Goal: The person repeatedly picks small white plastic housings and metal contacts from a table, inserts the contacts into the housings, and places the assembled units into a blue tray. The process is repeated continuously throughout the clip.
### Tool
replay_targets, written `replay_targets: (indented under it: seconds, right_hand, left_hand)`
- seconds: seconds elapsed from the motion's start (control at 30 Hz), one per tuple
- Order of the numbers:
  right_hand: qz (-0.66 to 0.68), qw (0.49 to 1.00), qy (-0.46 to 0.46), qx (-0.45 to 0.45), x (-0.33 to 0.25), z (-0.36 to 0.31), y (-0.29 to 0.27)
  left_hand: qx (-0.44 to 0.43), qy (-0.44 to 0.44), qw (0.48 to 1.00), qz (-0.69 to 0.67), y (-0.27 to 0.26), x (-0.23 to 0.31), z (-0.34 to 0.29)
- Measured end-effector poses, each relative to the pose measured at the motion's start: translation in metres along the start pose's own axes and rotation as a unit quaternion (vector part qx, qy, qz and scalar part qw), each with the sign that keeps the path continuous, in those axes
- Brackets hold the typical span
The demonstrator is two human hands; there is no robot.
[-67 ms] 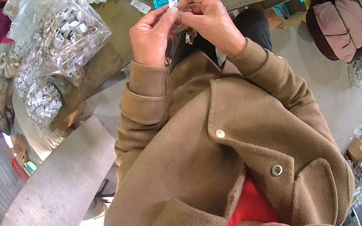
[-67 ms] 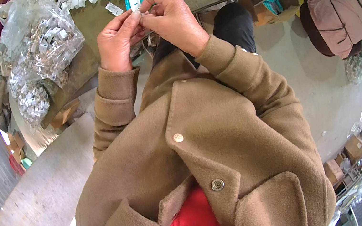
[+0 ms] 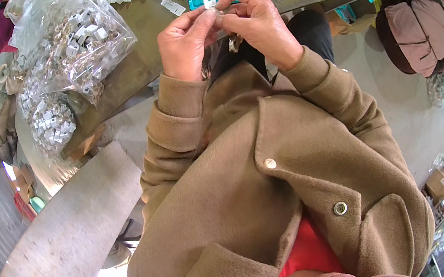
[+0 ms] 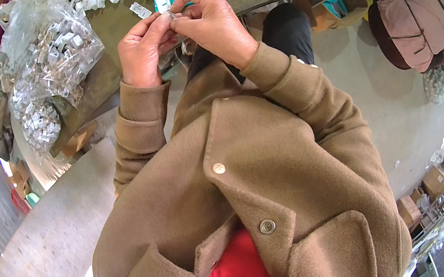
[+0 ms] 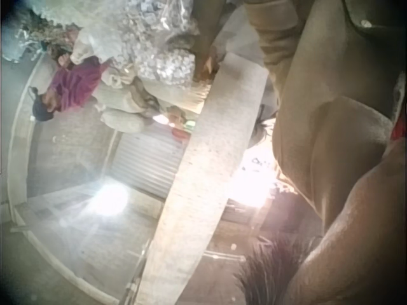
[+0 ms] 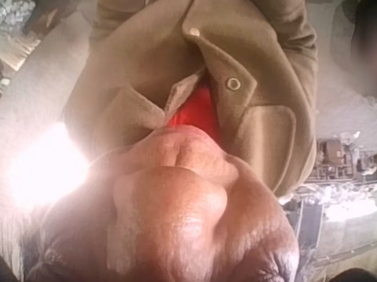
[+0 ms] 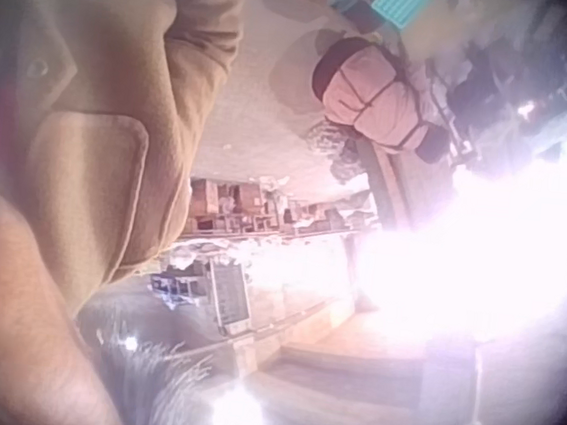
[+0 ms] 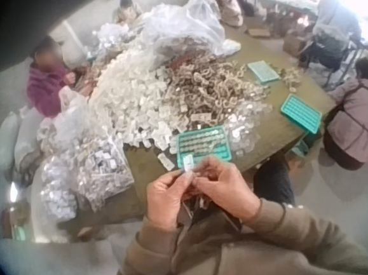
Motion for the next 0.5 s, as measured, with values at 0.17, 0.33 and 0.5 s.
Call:
replay_targets:
  seconds: [0.17,0.33,0.5]
  right_hand:
    - [0.009,0.999,-0.034,-0.028,-0.012,-0.004,0.001]
    - [-0.096,0.988,-0.122,-0.004,-0.015,-0.002,-0.001]
    - [-0.083,0.988,-0.127,0.007,-0.009,-0.001,-0.002]
  left_hand:
    - [0.040,0.010,0.997,0.061,-0.005,0.005,-0.006]
    - [0.021,0.011,0.999,0.043,-0.008,0.003,-0.006]
    - [0.024,-0.029,0.999,-0.015,-0.009,0.000,-0.008]
Point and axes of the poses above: each hand's wrist, its own z-axis towards the middle knuckle, its own y-axis out of the palm, x = y × z, the point moved 5 cm from there along z, towards the middle knuckle, and after that the axes turned 1 degree about -x, right-handed, at the moved point
